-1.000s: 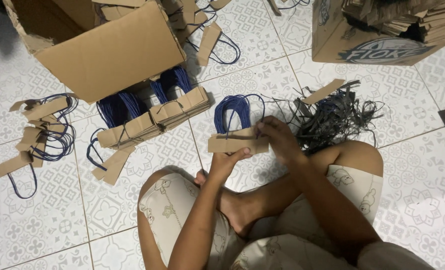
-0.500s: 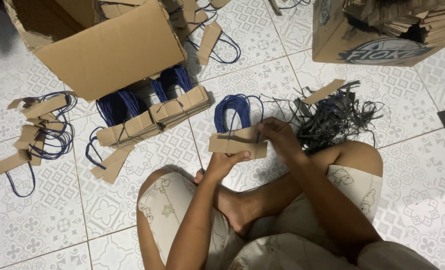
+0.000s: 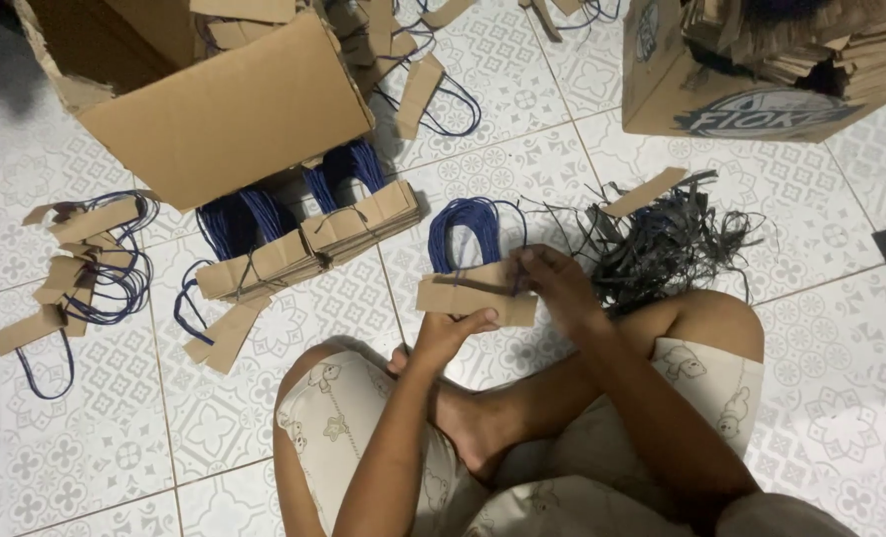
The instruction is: The person wraps bundles of blue wire around cardboard strips by hand, placing the finished units into a nearby cardboard box.
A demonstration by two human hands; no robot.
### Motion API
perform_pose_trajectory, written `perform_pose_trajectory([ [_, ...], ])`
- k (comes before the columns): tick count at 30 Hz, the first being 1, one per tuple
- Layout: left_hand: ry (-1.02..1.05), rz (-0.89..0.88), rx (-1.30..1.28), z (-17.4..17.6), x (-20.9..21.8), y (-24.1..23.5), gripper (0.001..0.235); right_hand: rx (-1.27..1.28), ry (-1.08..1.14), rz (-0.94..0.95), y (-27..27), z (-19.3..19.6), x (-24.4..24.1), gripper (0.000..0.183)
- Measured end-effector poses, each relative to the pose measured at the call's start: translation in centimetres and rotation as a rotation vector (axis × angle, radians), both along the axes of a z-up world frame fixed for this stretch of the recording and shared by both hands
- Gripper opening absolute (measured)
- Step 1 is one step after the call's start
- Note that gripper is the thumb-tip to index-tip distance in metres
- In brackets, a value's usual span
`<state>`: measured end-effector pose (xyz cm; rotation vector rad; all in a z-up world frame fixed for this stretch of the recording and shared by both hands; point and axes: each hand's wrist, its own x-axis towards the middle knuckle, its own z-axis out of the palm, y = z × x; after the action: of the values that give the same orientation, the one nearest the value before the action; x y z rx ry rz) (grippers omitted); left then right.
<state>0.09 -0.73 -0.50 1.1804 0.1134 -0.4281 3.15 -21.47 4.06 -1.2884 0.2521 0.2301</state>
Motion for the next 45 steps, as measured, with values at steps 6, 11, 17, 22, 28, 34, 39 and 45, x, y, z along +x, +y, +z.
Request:
perform_pose_trajectory([
  [6, 0.092, 0.232, -0.049, 0.4, 0.3, -0.9, 0.042, -0.118, -0.014, 0.17, -0.4, 0.3, -1.4, 0.043],
  [11, 0.081, 0.209, -0.083, 0.7, 0.1, -0.8, 0.047, -0.181, -0.031, 0.063, 1.0, 1.9, -2.3, 0.027],
  [17, 0.093, 0.085, -0.143, -3.9, 0.4, 1.6, 0.055, -0.162, -0.043, 0.036, -0.2, 0.3, -1.7, 0.024],
  [22, 0.04, 0.162, -0.061, 0.4, 0.8, 1.8, 0.03, -0.23, -0.051, 0.056, -2.0, -1.7, -0.8, 0.02],
  [28, -0.154, 0.183, 0.316, 3.8, 1.0, 3.2, 0.028, -0.45, -0.062, 0.03, -3.1, -3.7, -0.3, 0.024],
  [34, -0.364, 0.225, 0.695, 6.7, 0.7, 4.2, 0.05, -0.636, -0.147, 0.029, -1.1, -0.1, -1.0, 0.035],
  [39, -0.515, 0.182, 1.094, 9.0, 1.1, 3.8, 0.029, -0.9, -0.456, 0.066, 0.4, -0.9, -0.2, 0.021],
  [45, -0.757, 0.069, 1.311, 7.3, 1.3, 3.5, 0.04, -1.121, -0.611, 0.16, 0.0, -1.9, 0.2, 0.023],
])
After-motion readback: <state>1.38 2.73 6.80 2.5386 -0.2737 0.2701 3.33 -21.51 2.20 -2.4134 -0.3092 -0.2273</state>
